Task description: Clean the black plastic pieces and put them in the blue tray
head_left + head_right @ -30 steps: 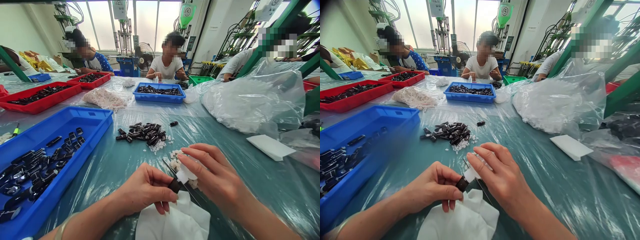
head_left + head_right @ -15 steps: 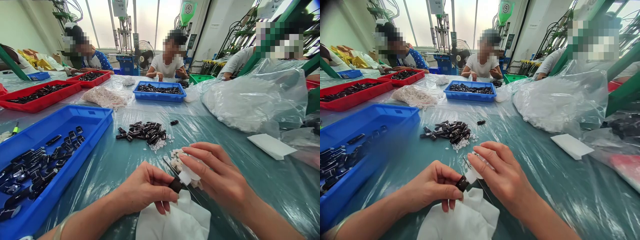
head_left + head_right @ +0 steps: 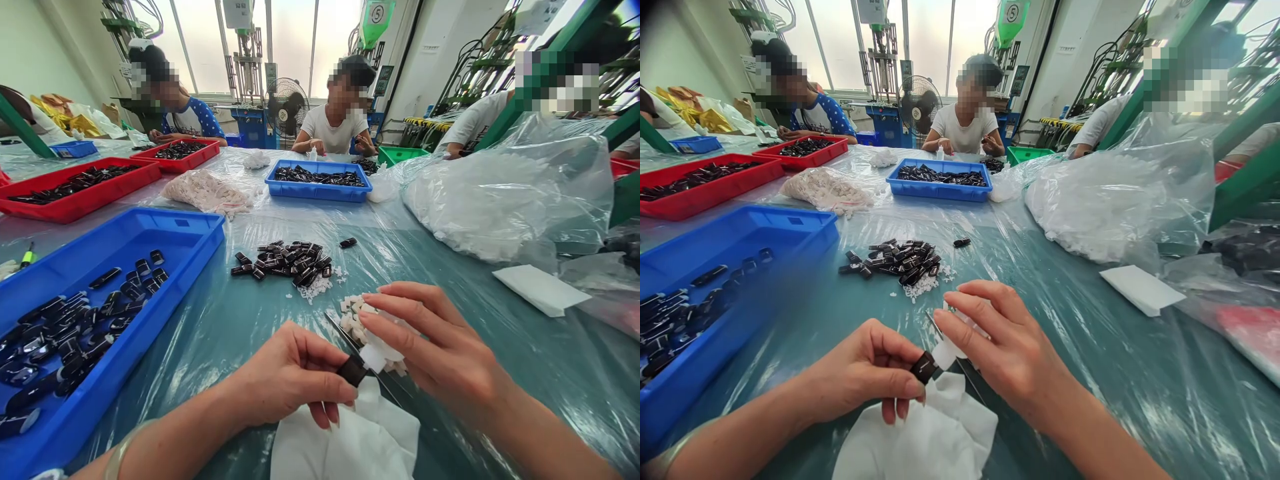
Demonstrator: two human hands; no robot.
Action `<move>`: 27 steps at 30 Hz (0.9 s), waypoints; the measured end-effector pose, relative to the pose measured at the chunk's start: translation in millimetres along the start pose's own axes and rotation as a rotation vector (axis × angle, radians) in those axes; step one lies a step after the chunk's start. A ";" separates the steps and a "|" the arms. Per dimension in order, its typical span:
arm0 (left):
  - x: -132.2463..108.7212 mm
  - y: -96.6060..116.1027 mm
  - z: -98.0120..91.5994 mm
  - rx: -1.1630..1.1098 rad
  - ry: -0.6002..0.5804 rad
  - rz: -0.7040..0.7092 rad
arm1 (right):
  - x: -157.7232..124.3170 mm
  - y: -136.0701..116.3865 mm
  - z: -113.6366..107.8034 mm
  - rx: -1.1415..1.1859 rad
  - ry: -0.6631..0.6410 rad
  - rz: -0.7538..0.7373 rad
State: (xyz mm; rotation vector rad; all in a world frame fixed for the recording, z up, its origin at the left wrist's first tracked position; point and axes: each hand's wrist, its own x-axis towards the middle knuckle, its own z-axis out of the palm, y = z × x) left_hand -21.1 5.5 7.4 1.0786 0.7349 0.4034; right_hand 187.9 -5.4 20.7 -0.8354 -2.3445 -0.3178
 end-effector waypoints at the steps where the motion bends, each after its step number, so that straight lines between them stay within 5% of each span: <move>1: -0.1 -0.2 -0.1 0.002 -0.002 0.002 | -0.2 -0.3 -0.5 -0.003 0.000 -0.002; 27: 1.9 -3.7 1.8 0.013 0.002 -0.046 | -2.3 -3.0 8.4 -0.099 0.081 -0.045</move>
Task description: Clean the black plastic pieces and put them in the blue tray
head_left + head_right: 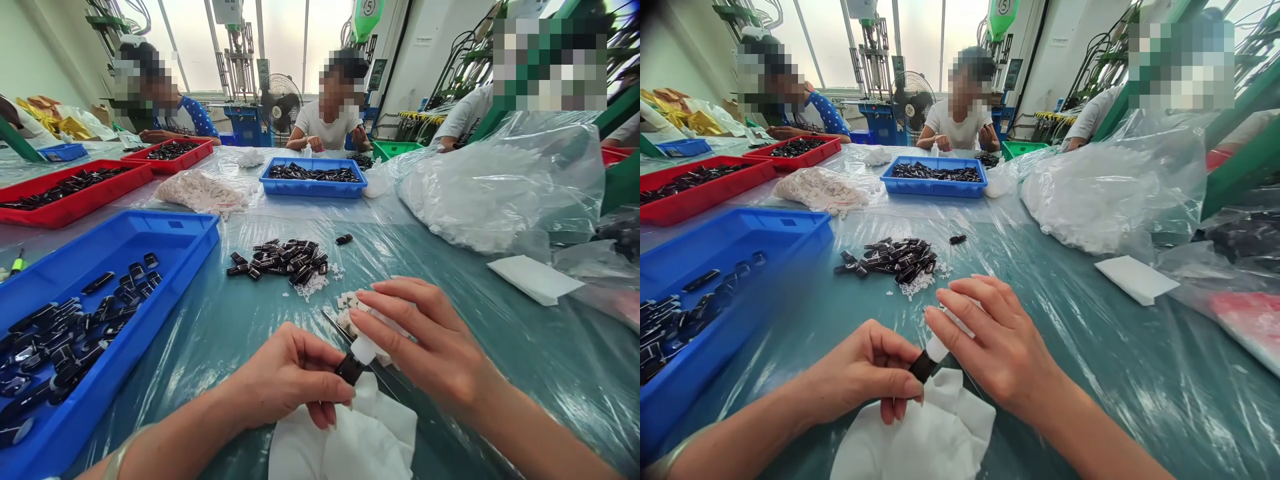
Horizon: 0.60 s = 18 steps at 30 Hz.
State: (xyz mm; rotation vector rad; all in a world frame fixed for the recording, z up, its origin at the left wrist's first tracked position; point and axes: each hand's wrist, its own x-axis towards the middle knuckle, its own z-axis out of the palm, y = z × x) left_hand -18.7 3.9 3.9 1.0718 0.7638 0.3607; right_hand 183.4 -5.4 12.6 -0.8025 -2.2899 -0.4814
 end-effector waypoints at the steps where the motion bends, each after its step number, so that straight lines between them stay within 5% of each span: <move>1: -0.1 0.3 0.2 0.005 0.000 -0.004 | 0.0 -0.5 0.1 0.001 0.005 0.004; 18: 3.3 -4.1 2.5 -0.010 0.030 0.011 | 5.2 0.4 1.3 0.026 0.020 0.029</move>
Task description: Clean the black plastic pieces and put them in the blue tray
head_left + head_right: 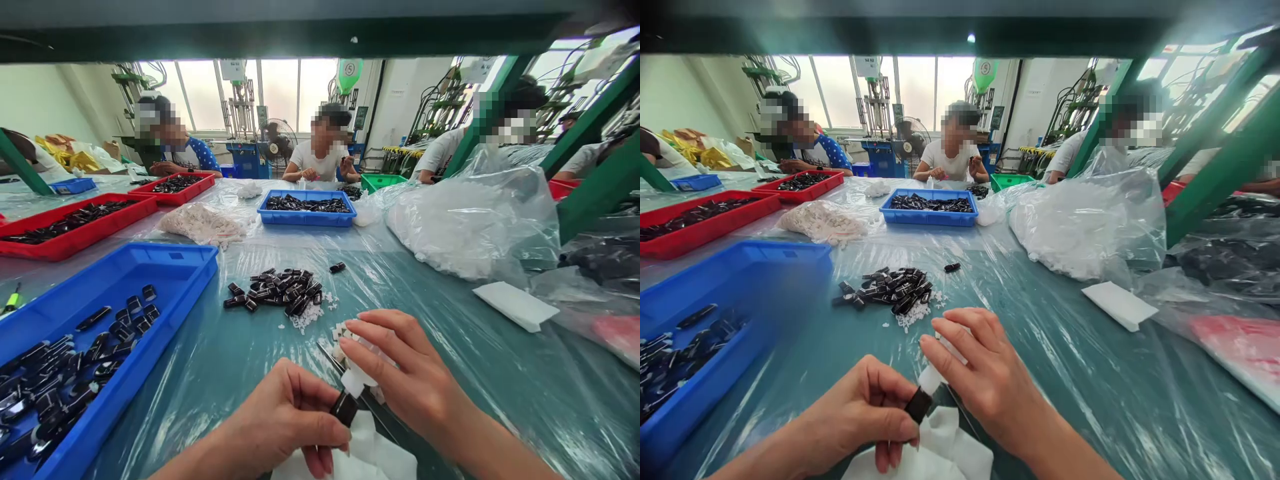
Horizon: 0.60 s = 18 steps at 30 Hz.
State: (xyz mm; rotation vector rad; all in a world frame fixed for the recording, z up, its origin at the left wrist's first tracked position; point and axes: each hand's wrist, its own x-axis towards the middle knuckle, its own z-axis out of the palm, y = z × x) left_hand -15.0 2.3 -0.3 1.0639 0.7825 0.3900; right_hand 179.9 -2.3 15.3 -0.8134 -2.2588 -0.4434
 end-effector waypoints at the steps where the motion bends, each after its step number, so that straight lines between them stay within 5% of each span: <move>1: 0.5 -0.4 -0.8 0.002 -0.002 0.010 | 0.5 0.5 0.2 -0.004 0.008 -0.006; 18: 3.8 7.0 -1.0 -0.054 -0.088 0.131 | 2.2 6.0 0.3 0.100 0.063 0.045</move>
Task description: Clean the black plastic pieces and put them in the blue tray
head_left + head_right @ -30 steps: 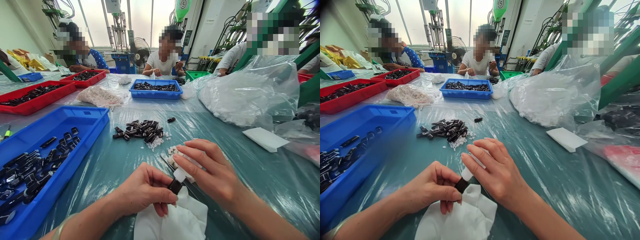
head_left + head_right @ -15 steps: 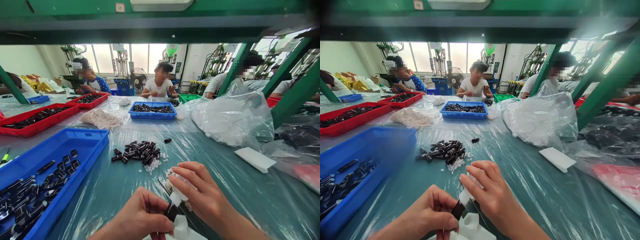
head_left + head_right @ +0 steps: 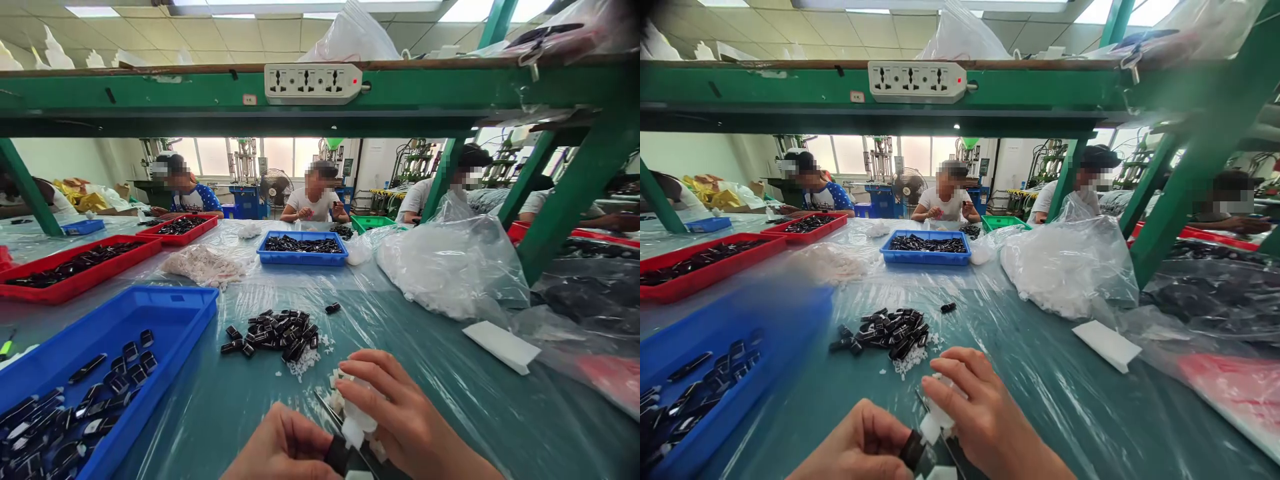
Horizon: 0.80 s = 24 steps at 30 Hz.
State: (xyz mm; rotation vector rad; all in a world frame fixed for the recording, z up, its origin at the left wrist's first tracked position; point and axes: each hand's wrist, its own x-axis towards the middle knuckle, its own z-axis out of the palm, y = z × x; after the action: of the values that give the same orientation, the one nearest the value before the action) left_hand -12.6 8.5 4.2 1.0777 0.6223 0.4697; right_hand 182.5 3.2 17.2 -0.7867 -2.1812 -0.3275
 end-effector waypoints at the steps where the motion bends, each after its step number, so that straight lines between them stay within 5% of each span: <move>1: 0.0 -0.1 -0.3 0.004 0.013 -0.006 | -1.7 3.5 0.7 0.028 0.014 0.057; 7: -3.7 1.6 0.1 0.076 0.224 -0.009 | -24.2 53.3 7.5 0.001 0.081 0.635; 11: -5.5 0.9 -1.7 0.065 0.298 0.000 | -46.4 89.2 16.4 0.001 0.007 0.929; 18: -4.0 1.3 -5.6 0.055 0.374 -0.038 | -53.3 101.0 24.4 -0.025 -0.019 1.115; 24: -2.9 1.7 -4.1 0.050 0.408 -0.055 | -25.8 76.4 -11.5 -0.216 0.123 1.108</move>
State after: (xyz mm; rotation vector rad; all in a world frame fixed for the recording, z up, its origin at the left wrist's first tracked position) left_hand -17.6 10.1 5.0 1.0153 1.0249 0.6359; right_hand 250.5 46.0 4.0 -1.8684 -1.3193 -0.0258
